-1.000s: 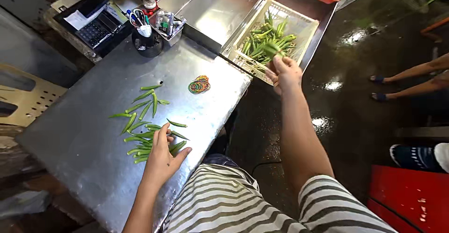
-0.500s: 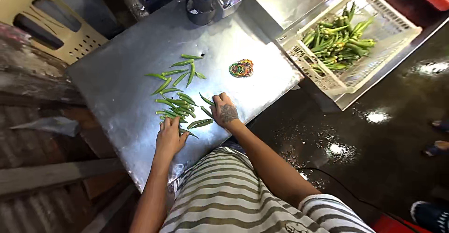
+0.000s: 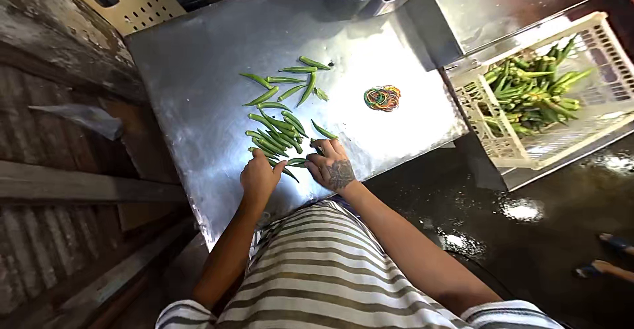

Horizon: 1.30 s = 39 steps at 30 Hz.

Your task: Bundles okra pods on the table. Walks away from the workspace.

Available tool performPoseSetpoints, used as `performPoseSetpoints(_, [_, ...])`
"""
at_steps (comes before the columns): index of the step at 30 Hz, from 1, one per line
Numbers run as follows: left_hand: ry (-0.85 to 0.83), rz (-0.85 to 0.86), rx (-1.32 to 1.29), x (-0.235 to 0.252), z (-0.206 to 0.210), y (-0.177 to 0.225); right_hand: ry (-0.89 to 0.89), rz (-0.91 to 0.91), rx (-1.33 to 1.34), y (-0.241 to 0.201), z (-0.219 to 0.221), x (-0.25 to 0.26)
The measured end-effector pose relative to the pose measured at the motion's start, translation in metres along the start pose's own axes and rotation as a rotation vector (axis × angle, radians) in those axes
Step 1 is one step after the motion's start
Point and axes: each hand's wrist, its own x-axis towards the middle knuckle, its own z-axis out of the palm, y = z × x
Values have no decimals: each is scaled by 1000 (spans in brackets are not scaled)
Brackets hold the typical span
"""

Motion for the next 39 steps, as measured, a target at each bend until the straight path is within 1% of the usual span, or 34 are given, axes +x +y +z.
performPoseSetpoints(3, [57, 0, -114, 3, 7, -1, -48, -71, -10, -5, -2, -7])
performPoseSetpoints(6, [75, 43, -230, 4, 12, -5, -44, -73, -25, -10, -1, -15])
performPoseSetpoints(8, [138, 87, -336, 2, 16, -11, -28, -49, -45, -11, -2, -17])
performPoseSetpoints(10, [234, 130, -508, -1, 21, -21, -49, -17, -57, -11, -6, -18])
performPoseSetpoints(12, [263, 140, -800, -2, 25, -31, -54, 12, -39, -13, -12, -16])
performPoseSetpoints(13, [220, 118, -994, -3, 23, -33, -59, 49, 24, -15, -18, -14])
performPoseSetpoints(15, [29, 33, -1394, -7, 15, -28, -72, 186, 309, -24, -31, -12])
performPoseSetpoints(16, [-89, -4, -1529, -10, 12, -25, -88, 268, 486, -29, -37, -9])
performPoseSetpoints(17, [-195, 7, -1627, -12, 12, -25, -115, 332, 659, -33, -41, -8])
performPoseSetpoints(18, [-283, 62, -1704, -13, 17, -24, -152, 368, 802, -38, -44, -6])
performPoseSetpoints(20, [-411, 225, -1804, -14, 29, -22, -231, 368, 1006, -49, -44, -4])
performPoseSetpoints(22, [-428, 306, -1835, -16, 36, -17, -301, 388, 1141, -58, -44, -2])
performPoseSetpoints(24, [-366, 300, -1812, -16, 38, -12, -350, 445, 1192, -61, -44, -2])
performPoseSetpoints(26, [-284, 291, -1753, -13, 40, -14, -428, 469, 1165, -55, -45, -3])
performPoseSetpoints(28, [-152, 281, -1677, -9, 41, -21, -511, 450, 1064, -44, -47, -3])
performPoseSetpoints(30, [-38, 257, -1614, -6, 36, -30, -515, 394, 832, -32, -44, -4])
performPoseSetpoints(31, [-13, 232, -1599, -4, 31, -35, -502, 357, 685, -27, -43, -3])
performPoseSetpoints(32, [-2, 212, -1595, -3, 26, -39, -474, 317, 557, -24, -43, -1])
performPoseSetpoints(34, [-2, 197, -1594, 0, 16, -47, -406, 245, 395, -21, -44, 9])
performPoseSetpoints(37, [-13, 166, -1580, 1, 2, -53, -245, 206, 264, -30, -47, 40])
performPoseSetpoints(39, [-32, 129, -1590, 1, -4, -53, -132, 208, 176, -37, -41, 66])
